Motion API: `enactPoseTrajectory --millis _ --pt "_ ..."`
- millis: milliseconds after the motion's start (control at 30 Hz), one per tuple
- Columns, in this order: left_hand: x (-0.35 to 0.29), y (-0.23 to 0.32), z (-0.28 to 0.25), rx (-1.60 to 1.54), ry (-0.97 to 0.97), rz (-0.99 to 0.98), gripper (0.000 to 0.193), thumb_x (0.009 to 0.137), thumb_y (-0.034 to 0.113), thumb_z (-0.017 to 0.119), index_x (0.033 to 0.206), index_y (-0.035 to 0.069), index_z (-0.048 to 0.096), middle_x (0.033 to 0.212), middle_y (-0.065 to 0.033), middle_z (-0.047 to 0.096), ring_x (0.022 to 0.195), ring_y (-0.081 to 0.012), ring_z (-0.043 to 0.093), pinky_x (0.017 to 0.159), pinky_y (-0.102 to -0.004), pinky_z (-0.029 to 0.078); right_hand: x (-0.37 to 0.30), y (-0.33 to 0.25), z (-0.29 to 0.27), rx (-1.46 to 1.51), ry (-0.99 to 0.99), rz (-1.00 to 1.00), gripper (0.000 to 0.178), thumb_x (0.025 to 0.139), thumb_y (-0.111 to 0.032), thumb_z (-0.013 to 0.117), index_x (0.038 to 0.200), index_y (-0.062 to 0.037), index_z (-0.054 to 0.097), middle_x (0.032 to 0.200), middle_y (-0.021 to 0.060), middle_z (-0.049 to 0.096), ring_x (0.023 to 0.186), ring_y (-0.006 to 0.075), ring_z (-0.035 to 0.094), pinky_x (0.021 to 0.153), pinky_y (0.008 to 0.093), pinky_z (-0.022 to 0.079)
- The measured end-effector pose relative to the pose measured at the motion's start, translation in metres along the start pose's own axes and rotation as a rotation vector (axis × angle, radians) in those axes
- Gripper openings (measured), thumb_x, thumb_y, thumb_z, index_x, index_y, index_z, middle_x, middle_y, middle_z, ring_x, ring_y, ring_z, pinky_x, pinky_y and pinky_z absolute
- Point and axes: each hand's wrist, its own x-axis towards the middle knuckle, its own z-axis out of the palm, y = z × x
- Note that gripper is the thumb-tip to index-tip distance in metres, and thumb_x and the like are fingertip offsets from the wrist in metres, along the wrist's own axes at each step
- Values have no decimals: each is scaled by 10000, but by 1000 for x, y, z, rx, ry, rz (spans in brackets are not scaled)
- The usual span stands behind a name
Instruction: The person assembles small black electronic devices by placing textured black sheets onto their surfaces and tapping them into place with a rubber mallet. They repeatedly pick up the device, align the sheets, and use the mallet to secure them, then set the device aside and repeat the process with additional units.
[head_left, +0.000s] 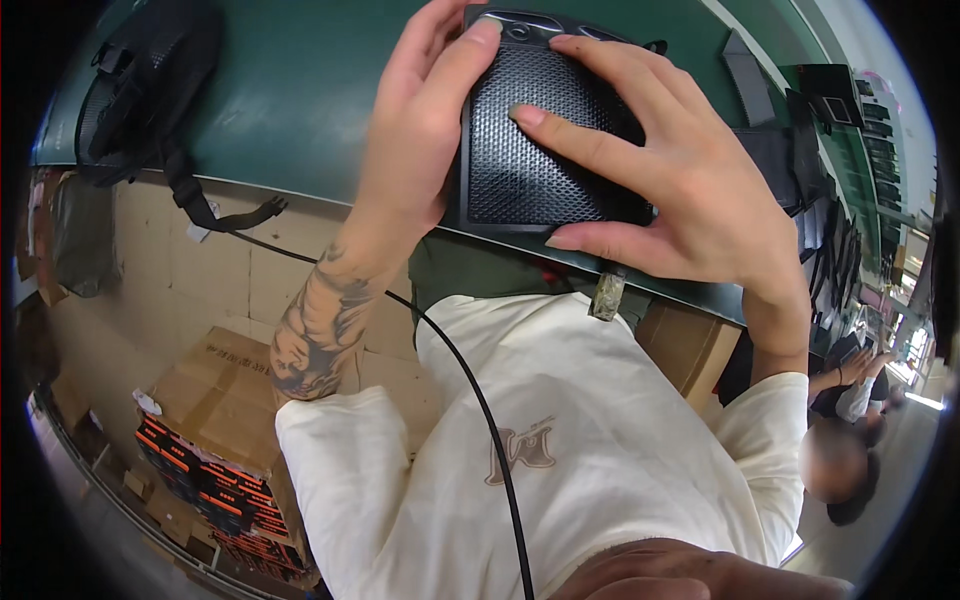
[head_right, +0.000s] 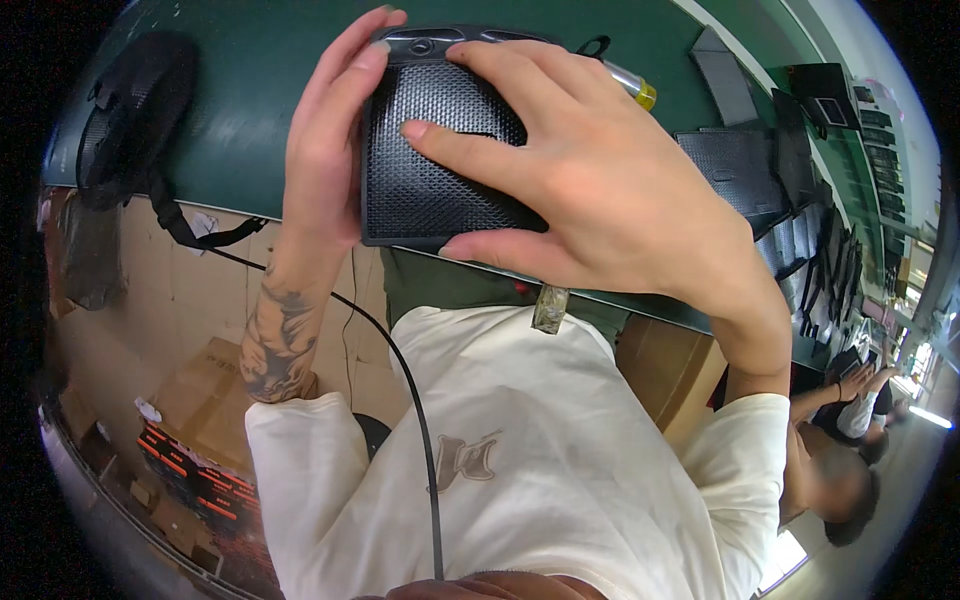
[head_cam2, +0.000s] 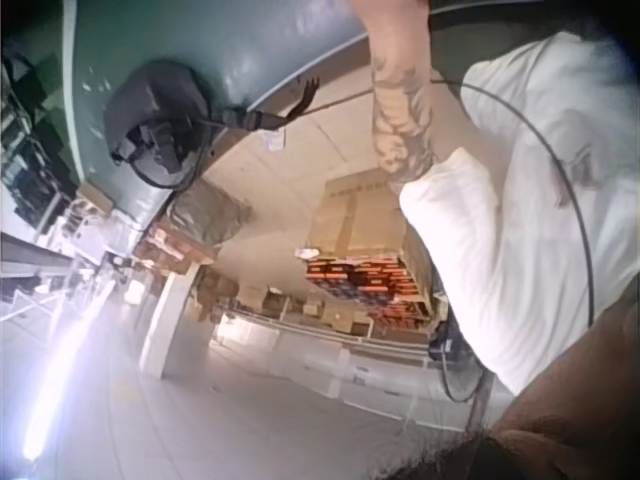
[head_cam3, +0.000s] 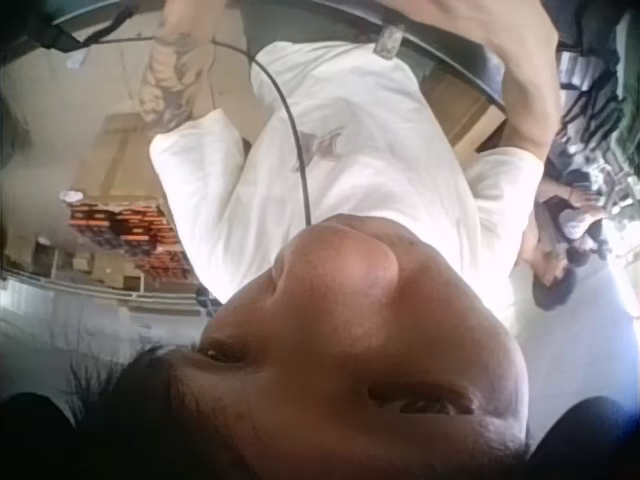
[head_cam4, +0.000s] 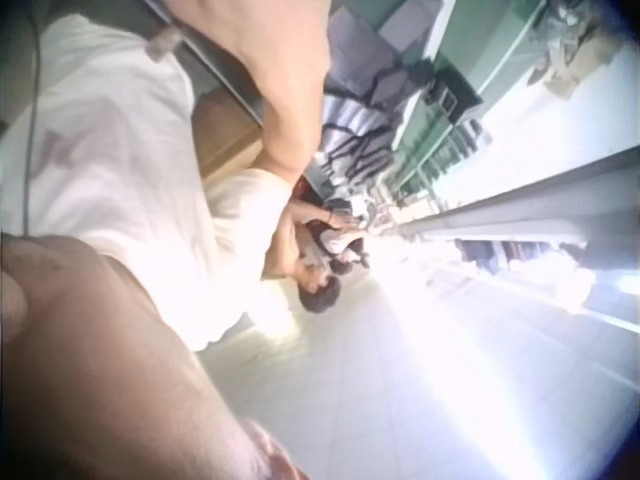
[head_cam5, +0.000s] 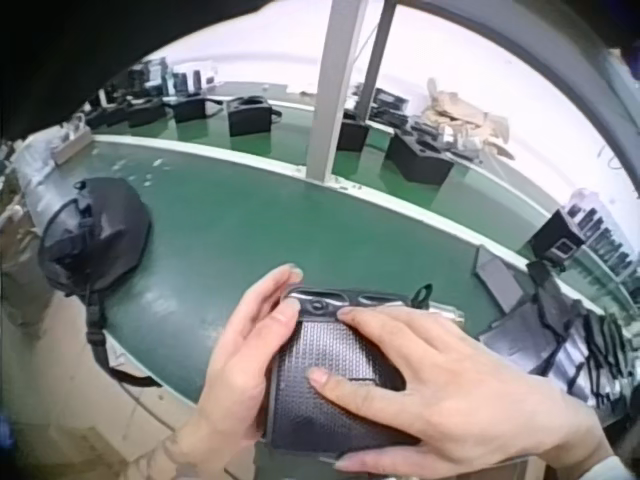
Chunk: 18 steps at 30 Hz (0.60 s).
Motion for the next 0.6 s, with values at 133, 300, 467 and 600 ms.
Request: enactPoseTrajectory --millis 133,300,467,600 --pt "-4 3 5 188 43 -9 490 1090 254 438 1496 -20 433 1392 -138 585 1244 -205 593 1080 -350 466 -1 3 4 30 15 3 743 717 -420 849 1392 -172 666 1524 247 460 1339 445 492 1117 506 407" --pt "-5 1 5 15 37 35 504 1059 114 528 1518 -44 392 1443 -162 536 1303 -209 544 1108 -320 429 -3 5 9 60 34 5 737 706 -439 842 1380 -186 682 1539 237 457 1360 429 486 1131 510 390" --pt "-8 0 6 63 14 136 526 1049 110 541 1520 -56 376 1420 -165 555 1279 -213 561 1093 -311 442 -2 10 14 95 85 -23 710 697 -412 856 1349 -182 696 1514 229 478 1353 424 491 1125 522 388" --pt "-1 -5 -11 35 -56 83 525 1056 148 515 1514 -69 376 1421 -174 553 1282 -216 560 1105 -322 437 -2 14 17 99 96 -42 701 700 -413 853 1344 -181 701 1511 233 481 1355 433 487 1132 530 378"
